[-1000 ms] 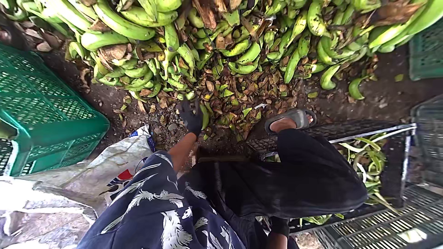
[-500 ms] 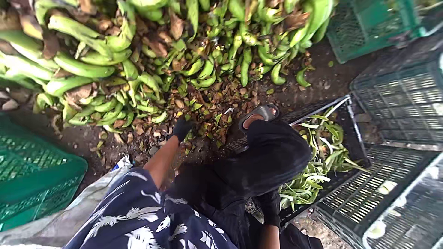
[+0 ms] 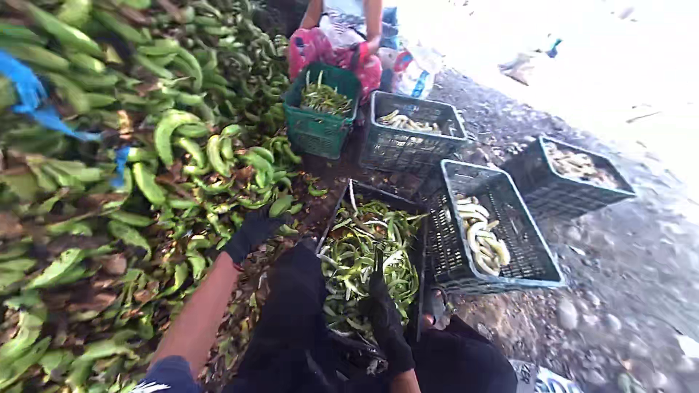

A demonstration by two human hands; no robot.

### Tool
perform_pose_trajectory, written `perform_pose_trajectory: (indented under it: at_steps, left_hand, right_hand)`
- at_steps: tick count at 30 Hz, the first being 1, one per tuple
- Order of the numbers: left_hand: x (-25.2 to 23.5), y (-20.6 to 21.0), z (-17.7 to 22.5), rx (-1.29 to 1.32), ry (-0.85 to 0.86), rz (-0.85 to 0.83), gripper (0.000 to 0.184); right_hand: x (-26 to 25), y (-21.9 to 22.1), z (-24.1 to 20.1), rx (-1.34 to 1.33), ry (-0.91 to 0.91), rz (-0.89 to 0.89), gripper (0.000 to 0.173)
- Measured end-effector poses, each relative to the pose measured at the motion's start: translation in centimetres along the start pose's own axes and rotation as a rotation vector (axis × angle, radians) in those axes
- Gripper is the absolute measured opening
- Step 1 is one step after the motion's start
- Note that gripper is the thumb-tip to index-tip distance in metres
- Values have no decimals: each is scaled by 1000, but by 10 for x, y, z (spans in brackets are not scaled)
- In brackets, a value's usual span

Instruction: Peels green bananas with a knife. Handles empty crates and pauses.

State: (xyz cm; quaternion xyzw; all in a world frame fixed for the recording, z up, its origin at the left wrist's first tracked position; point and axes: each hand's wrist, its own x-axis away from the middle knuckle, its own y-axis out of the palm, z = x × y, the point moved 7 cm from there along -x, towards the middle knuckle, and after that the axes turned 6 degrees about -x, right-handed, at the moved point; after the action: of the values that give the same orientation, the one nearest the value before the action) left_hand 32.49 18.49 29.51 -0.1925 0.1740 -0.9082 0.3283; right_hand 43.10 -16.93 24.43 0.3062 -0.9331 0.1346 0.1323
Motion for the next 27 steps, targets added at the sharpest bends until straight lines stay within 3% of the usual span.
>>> perform_pose_trajectory:
  at_steps: [4,7,11,13,17,18,19,22,24,27]
  left_hand:
    - [-23,43,99,184,319,-9,47]
    - [-18,102,134,197,482,-81,46]
    - [7,159,148,43,535,-116,40]
    - [14,177,145,33,645,-161,41]
    - [27,193,122,89,617,-199,43]
    - [33,193,117,114,624,-185,43]
    - [40,193,115,156,632,-172,44]
    - [52,185,109,361,598,-137,46]
    - [44,173,105,401,507,-108,48]
    - [43,164,74,374,262,-162,42]
  right_hand:
    - [4,6,-27,-293,21,-109,54]
    - [2,5,-34,-277,37,-111,56]
    - [-4,-10,-41,-347,77,-10,54]
    - [0,-26,-66,-440,-53,56,53]
    - [30,-50,-128,-645,-454,219,38]
    - [31,-47,-123,-626,-460,245,37]
    - [24,-39,-104,-535,-355,241,38]
    - [10,11,10,-159,193,-31,53]
    - [18,33,32,-86,203,-129,52]
    - [21,25,13,-97,78,-31,50]
